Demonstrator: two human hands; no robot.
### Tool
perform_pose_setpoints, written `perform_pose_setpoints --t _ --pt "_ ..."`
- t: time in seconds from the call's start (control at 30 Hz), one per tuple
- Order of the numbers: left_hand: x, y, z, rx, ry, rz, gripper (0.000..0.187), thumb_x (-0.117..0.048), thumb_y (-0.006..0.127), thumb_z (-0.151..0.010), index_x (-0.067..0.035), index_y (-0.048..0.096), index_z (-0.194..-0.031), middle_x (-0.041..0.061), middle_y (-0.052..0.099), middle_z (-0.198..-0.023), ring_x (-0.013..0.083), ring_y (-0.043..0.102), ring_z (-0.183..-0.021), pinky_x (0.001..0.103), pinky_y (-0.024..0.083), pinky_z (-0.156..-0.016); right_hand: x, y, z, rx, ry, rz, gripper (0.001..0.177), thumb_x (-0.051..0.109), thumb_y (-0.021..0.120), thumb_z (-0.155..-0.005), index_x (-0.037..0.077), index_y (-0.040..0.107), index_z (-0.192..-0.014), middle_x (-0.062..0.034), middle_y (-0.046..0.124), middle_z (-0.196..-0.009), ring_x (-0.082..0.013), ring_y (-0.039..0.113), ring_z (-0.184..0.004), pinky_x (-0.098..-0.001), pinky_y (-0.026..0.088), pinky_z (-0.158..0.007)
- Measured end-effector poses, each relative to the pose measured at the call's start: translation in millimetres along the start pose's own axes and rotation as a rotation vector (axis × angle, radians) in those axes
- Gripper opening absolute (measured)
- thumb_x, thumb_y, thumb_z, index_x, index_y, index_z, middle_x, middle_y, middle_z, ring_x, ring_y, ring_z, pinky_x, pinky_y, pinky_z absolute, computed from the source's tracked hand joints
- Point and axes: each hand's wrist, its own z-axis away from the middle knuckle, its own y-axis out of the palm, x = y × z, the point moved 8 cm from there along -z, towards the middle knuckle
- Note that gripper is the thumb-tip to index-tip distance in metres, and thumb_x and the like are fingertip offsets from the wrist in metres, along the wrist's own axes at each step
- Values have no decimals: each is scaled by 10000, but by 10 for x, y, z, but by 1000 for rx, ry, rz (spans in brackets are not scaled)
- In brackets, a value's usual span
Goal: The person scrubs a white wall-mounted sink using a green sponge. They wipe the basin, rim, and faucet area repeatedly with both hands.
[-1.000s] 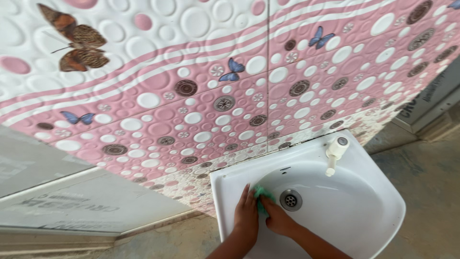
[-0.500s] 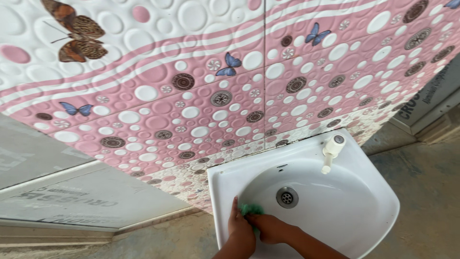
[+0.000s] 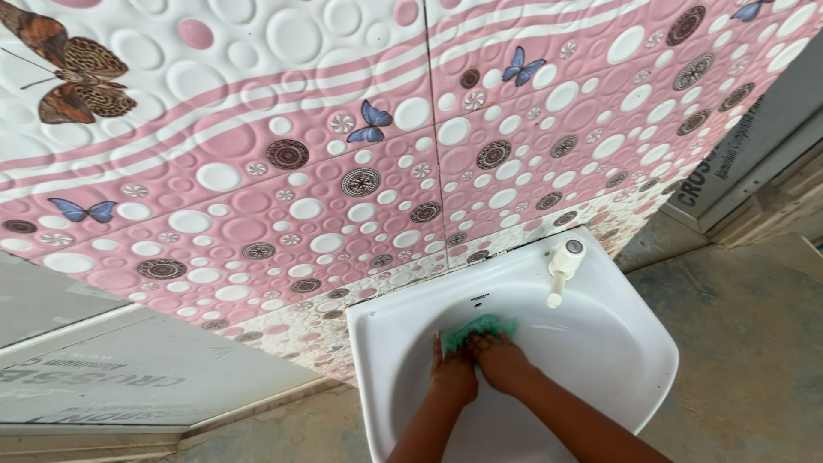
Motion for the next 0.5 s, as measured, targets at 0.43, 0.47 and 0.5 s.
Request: perform_pose_setpoints --t 0.43,0.47,0.5 --pt "-1009 24 -84 -189 366 144 635 -334 509 -1001 -86 390 -1573 108 408 -1619 349 380 -1470 717 -51 -1213 -792 130 850 92 198 -187 285 42 625 -896 84 669 -1174 -115 671 -1252 -316 633 -1148 -435 538 -967" --pt "-1035 69 -20 -130 388 166 620 -336 491 -1011 -92 402 -1573 101 445 -1600 354 441 -1425 711 -31 -1232 -762 160 905 115 183 -216 262 43 637 -886 82 681 -1141 -124 685 -1211 -318 642 -1118 -441 545 -940" --pt "-1058 102 55 -73 408 189 606 -338 474 -1020 -97 414 -1573 94 482 -1581 357 504 -1381 704 -11 -1251 -709 191 946 142 166 -211 273 36 638 -868 82 695 -1131 -134 696 -1187 -324 646 -1112 -441 541 -942"
